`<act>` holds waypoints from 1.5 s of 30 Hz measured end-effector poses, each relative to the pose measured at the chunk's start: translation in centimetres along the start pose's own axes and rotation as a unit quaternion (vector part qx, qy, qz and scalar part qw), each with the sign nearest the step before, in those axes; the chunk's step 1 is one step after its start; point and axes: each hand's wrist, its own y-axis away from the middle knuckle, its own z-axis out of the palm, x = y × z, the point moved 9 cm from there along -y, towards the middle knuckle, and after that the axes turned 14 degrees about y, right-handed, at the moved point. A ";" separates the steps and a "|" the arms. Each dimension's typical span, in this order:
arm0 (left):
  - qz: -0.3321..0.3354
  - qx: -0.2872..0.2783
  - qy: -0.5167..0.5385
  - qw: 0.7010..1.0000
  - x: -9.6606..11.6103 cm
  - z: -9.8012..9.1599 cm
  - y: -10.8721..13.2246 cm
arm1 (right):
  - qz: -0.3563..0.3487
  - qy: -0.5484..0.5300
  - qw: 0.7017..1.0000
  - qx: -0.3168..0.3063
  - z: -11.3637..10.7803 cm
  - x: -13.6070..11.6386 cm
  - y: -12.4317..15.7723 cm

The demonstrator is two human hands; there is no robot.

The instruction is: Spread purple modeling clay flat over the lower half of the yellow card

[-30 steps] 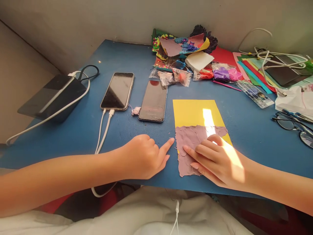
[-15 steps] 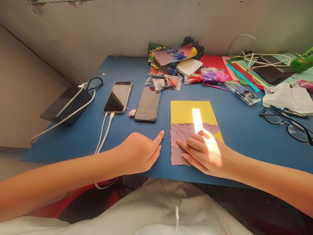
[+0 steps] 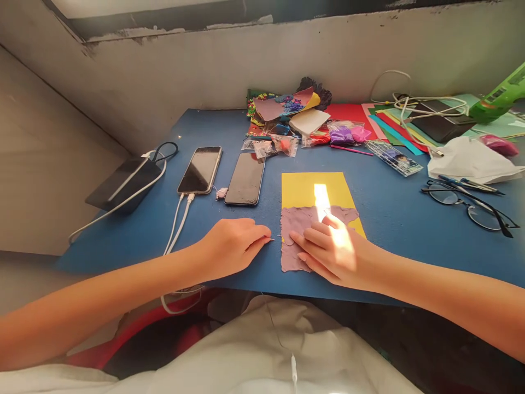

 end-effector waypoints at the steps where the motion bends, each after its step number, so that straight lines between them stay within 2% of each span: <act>1: -0.001 -0.004 0.007 1.000 0.0 0.0 0.0 | 0.000 -0.001 1.000 0.000 -0.1 0.0 0.0; 6: -0.090 0.035 0.044 0.994 -1.4 -1.7 -0.2 | -0.003 0.001 1.000 0.001 -0.1 0.0 0.0; 8: -0.101 0.039 0.038 0.993 -1.8 -1.9 -0.4 | -0.004 -0.002 1.000 0.000 -0.1 -0.1 0.0; 11: -0.055 0.017 0.030 0.998 -1.1 -1.0 -0.4 | 0.000 -0.005 1.000 -0.007 0.0 0.0 -0.1; 14: 0.003 0.038 0.022 0.999 0.0 -0.5 0.0 | 0.001 0.001 1.000 -0.010 0.0 0.1 -0.1; 18: 0.014 0.043 0.029 0.999 0.2 -0.2 0.1 | -0.003 0.000 1.000 -0.010 0.1 0.0 0.1; 20: -0.012 0.031 0.044 0.998 -0.4 -0.4 -0.1 | -0.004 -0.004 1.000 -0.008 0.1 0.0 0.2; 23: -0.086 0.018 0.067 0.994 -2.2 -0.6 -0.4 | -0.002 -0.006 1.000 -0.007 0.1 0.0 0.1; 26: -0.106 -0.004 0.072 0.992 -3.0 -0.4 -0.5 | -0.001 -0.002 1.000 -0.005 0.0 0.0 0.0; 30: -0.089 -0.003 0.054 0.994 -2.8 -0.5 -0.2 | 0.005 -0.001 1.000 0.003 -0.2 0.1 -0.2; 35: 0.017 0.016 0.013 1.000 -0.8 -0.9 0.1 | 0.006 -0.002 1.000 0.020 -0.6 0.2 -0.2; 37: 0.037 0.023 0.006 0.999 -0.4 -1.1 0.1 | 0.006 -0.002 1.000 0.017 -0.6 0.2 -0.3; 41: 0.055 -0.009 0.002 0.998 0.0 -0.7 -0.2 | 0.004 0.000 1.000 -0.002 -0.3 0.2 -0.3; 45: 0.046 0.023 0.016 0.999 -0.4 -1.3 -1.2 | 0.005 0.007 1.000 0.023 -0.4 0.1 -0.2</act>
